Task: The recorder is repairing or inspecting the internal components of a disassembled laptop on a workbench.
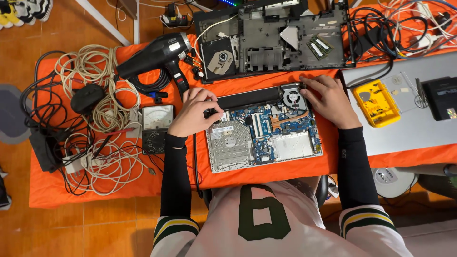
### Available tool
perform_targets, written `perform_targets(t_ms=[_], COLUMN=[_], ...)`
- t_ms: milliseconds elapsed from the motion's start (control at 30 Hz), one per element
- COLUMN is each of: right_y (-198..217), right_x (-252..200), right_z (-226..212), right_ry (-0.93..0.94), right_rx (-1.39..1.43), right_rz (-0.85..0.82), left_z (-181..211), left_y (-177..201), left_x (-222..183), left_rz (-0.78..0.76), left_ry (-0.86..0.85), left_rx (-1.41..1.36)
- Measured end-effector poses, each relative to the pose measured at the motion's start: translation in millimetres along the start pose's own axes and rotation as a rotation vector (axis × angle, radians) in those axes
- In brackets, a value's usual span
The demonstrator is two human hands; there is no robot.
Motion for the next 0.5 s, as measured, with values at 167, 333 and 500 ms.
perform_targets(t_ms=[167,333,500], right_y=[8.7,47.6,55.7], right_x=[-7.7,-45.0,-93.3], right_z=[8.3,-2.9,5.5], right_ry=[-0.017,-0.031,-0.106], right_rx=[0.02,0.014,-0.098], right_rz=[0.04,0.244,0.259], left_z=[-1.3,-3.8,-1.7], left_y=[-0.8,-3.4,-1.8], left_x=[-0.9,-0.5,-1.4], left_rz=[-0.038,-0.009,-0.014], left_ry=[-0.03,0.009,0.001], left_rx=[-0.049,-0.046,-0.034])
Point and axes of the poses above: each hand's wrist, its own x-axis towards the middle knuckle, its own y-axis out of the back of the hand, z = x × y, the point moved 2 cm from there along x, towards the middle knuckle, and after that the axes turned 13 degrees about -z, right-handed, at the moved point
